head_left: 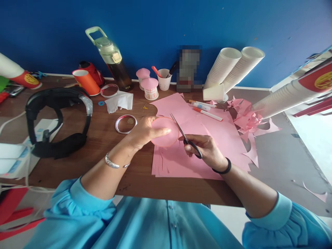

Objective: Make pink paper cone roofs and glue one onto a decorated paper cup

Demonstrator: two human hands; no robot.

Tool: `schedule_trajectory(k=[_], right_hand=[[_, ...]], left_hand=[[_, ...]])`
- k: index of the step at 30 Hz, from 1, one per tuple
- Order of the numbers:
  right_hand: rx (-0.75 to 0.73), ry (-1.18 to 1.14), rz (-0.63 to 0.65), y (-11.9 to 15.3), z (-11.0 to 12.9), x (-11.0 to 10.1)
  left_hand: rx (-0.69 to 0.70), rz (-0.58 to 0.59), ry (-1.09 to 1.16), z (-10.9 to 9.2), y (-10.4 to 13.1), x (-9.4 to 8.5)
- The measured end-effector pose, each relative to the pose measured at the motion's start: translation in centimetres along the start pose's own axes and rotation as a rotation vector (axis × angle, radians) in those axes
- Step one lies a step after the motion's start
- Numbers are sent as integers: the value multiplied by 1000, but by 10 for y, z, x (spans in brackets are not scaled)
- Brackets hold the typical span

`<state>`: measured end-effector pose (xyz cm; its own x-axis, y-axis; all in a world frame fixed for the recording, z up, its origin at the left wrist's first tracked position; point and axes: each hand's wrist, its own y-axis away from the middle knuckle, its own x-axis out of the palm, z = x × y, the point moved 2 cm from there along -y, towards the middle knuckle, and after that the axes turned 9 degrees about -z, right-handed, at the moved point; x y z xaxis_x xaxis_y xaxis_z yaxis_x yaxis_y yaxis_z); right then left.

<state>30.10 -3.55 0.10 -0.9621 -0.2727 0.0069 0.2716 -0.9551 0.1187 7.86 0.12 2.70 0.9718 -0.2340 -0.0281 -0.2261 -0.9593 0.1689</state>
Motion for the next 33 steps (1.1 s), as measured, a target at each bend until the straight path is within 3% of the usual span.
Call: schedule_trajectory(k=[13,23,33], right_hand=[[17,16,11,0,1,-3],[37,50,27,-1,0,-4],[33,13,6,-1,1,-4]], left_hand=[[-7,-27,-54,-3,0,-3],[55,-25,-73,12,-5,-18],[29,-20,-73,4,-4,-13]])
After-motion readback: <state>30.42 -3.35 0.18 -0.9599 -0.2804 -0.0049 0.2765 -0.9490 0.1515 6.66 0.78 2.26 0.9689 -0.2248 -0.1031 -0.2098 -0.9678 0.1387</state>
